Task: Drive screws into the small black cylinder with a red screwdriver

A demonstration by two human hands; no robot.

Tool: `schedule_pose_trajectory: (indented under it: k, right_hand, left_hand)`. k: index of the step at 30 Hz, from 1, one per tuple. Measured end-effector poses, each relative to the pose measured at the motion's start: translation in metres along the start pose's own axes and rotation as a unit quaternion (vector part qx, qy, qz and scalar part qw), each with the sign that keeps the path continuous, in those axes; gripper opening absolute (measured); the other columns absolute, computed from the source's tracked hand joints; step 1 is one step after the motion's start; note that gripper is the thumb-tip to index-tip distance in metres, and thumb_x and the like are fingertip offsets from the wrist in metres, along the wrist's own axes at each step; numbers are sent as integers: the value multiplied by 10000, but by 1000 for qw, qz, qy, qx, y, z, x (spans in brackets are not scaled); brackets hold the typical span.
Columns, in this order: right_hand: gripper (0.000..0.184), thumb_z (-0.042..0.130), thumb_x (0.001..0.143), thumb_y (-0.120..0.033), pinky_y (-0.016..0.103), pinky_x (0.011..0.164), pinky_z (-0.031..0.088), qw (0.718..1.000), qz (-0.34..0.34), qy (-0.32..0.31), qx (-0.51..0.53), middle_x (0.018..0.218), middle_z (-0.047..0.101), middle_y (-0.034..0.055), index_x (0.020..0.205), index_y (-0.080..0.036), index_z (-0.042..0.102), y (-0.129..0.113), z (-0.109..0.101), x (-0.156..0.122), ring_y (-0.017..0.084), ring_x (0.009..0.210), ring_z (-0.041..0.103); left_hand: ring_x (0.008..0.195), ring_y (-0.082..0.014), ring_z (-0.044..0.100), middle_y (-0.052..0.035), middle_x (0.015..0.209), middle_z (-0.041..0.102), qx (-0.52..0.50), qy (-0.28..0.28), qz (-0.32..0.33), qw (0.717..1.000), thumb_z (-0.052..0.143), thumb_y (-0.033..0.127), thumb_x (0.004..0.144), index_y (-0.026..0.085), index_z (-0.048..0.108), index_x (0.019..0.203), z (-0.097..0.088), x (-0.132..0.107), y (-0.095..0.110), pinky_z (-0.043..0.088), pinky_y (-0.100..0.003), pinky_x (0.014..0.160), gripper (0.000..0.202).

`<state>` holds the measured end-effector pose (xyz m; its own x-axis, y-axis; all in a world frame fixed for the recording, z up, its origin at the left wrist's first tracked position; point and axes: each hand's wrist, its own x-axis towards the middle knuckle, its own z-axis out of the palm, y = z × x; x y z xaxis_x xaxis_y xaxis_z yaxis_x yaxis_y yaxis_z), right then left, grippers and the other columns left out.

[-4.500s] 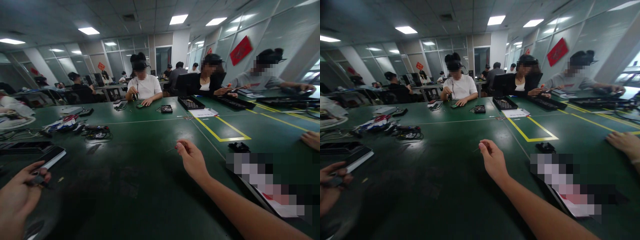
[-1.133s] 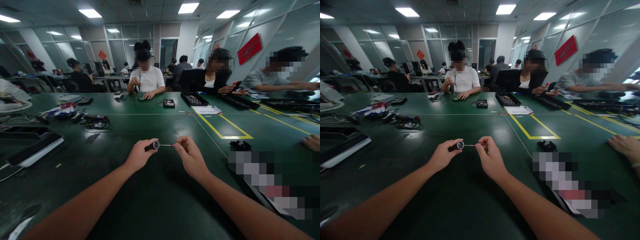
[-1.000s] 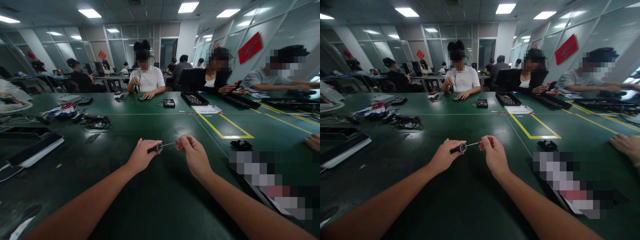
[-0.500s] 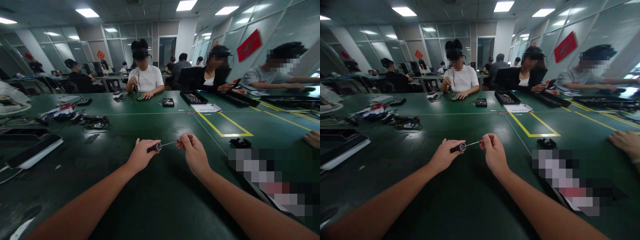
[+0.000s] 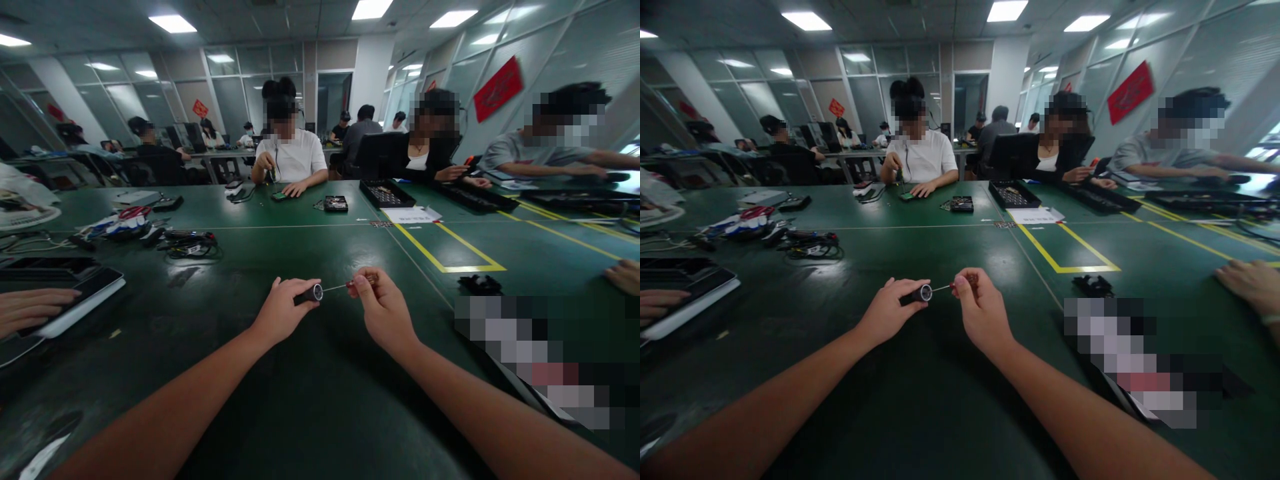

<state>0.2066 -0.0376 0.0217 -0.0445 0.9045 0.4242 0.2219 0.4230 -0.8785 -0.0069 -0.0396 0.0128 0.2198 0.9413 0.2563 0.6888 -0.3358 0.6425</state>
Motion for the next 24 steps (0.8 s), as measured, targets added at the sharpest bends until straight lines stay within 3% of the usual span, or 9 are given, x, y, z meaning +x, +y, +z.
schedule_pose_trajectory:
  k: [8,14,20,24]
  right_hand:
    - [209,490,1006,-412,324,727,505,999,-19,3,-38,834,679,31,961,-229,581,-2,0,-2,186,776,667]
    - [184,501,1001,-393,322,709,493,996,-41,-12,-79,810,679,17,971,-228,578,-2,-2,-2,188,757,676]
    - [165,481,1002,-353,315,677,467,987,-78,46,-133,796,660,16,939,-227,567,-7,-5,0,181,719,644]
    - [162,481,1002,-351,320,675,475,989,-69,49,-120,805,662,17,949,-227,571,-5,-6,1,185,727,646]
  left_hand:
    - [1205,-265,579,-25,1259,677,1,1,9,1000,719,221,876,324,641,1283,0,1,2,231,-601,1172,427]
    - [1126,-224,614,-25,1201,698,-10,15,37,999,747,168,845,280,658,1270,2,1,-1,438,-417,1040,448]
    - [1139,-221,597,-19,1207,688,4,6,12,1000,731,160,855,294,653,1282,2,1,-2,441,-399,1030,454]
    - [1152,-224,587,-16,1220,676,2,4,8,1000,709,174,871,308,648,1283,2,1,-5,433,-410,1040,438]
